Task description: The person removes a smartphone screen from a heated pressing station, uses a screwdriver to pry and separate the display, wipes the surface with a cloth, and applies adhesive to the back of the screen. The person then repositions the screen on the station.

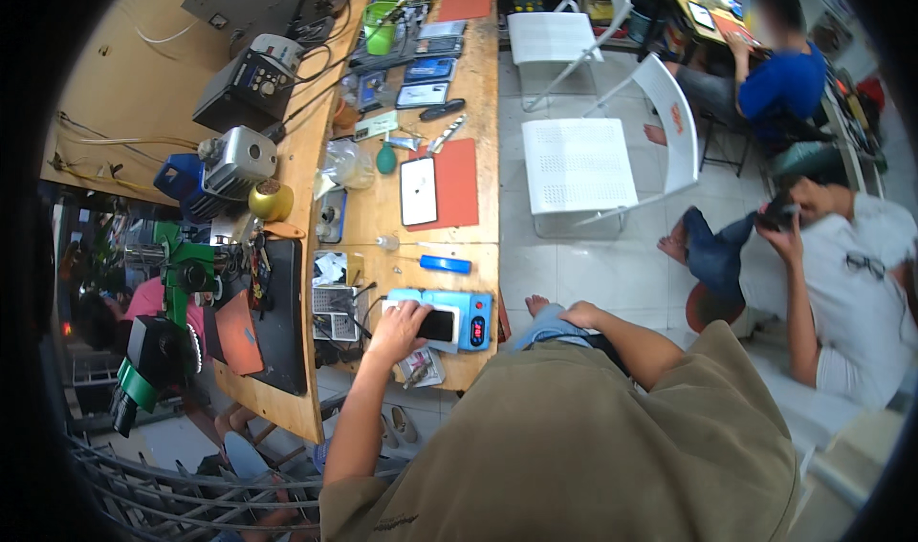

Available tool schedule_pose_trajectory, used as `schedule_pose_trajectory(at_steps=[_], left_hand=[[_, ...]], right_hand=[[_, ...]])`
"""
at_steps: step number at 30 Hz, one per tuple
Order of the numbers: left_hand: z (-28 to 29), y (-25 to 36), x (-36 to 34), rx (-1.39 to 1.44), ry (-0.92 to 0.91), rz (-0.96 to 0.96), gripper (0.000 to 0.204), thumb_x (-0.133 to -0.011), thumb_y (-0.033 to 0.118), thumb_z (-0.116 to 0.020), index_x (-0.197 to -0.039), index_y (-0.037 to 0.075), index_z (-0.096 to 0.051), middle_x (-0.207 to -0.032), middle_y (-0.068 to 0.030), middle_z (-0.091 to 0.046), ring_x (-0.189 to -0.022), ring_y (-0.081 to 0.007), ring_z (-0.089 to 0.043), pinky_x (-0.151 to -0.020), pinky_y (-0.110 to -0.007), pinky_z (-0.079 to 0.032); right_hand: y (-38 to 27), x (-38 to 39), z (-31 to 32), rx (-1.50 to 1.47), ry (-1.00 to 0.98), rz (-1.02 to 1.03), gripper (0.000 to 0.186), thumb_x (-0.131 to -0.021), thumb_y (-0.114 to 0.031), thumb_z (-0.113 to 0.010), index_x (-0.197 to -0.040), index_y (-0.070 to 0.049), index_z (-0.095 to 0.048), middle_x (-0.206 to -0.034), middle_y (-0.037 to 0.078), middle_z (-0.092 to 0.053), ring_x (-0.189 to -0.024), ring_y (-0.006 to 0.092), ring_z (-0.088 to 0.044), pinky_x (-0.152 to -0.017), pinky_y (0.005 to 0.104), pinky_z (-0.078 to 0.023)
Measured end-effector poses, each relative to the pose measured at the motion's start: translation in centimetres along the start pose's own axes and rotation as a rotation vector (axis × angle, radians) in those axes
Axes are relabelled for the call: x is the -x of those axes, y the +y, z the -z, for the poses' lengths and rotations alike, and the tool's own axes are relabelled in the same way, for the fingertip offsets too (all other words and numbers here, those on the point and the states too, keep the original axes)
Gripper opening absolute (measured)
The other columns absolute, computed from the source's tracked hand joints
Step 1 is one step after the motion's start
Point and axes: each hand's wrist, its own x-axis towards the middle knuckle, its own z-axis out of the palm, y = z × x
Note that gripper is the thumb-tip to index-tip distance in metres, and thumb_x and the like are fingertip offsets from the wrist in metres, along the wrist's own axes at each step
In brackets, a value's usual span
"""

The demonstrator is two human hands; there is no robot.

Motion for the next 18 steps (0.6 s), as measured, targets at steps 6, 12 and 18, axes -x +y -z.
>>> schedule_pose_trajectory(at_steps=[6,12,18], left_hand=[[-1.1,-0.6,0.3,-0.036,0.058,-0.070,0.082,-0.069,0.025,-0.090,-0.138,0.013,-0.050,-0.126,-0.0119,-0.056,-0.122,-0.0318,-0.056,-0.101,-0.044,-0.047],[-1.7,-1.3,-0.3,-0.085,0.068,-0.110,0.079,-0.069,0.025,-0.089,-0.137,0.013,-0.050,-0.122,-0.0128,-0.056,-0.122,-0.0335,-0.053,-0.102,-0.045,-0.044],[-0.8,-1.1,-0.2,-0.066,0.015,-0.100,0.076,-0.073,0.025,-0.087,-0.138,0.013,-0.051,-0.125,-0.0149,-0.055,-0.126,-0.0350,-0.052,-0.107,-0.047,-0.043]], right_hand=[[-2.8,4.3,-0.9,0.143,-0.107,0.037,0.076,-0.088,-0.059,-0.056,-0.118,0.009,-0.070,-0.125,0.032,-0.067,-0.115,0.0411,-0.066,-0.103,0.0427,-0.049],[-1.6,11.4,-2.8,-0.399,0.016,0.102,0.061,-0.093,-0.046,-0.058,-0.125,0.004,-0.067,-0.129,0.022,-0.067,-0.116,0.0305,-0.063,-0.101,0.0396,-0.048],[0.0,14.7,-1.4,-0.343,-0.071,0.013,0.044,-0.092,-0.041,-0.063,-0.106,0.000,-0.071,-0.106,0.007,-0.071,-0.092,0.0189,-0.061,-0.082,0.0320,-0.050]])
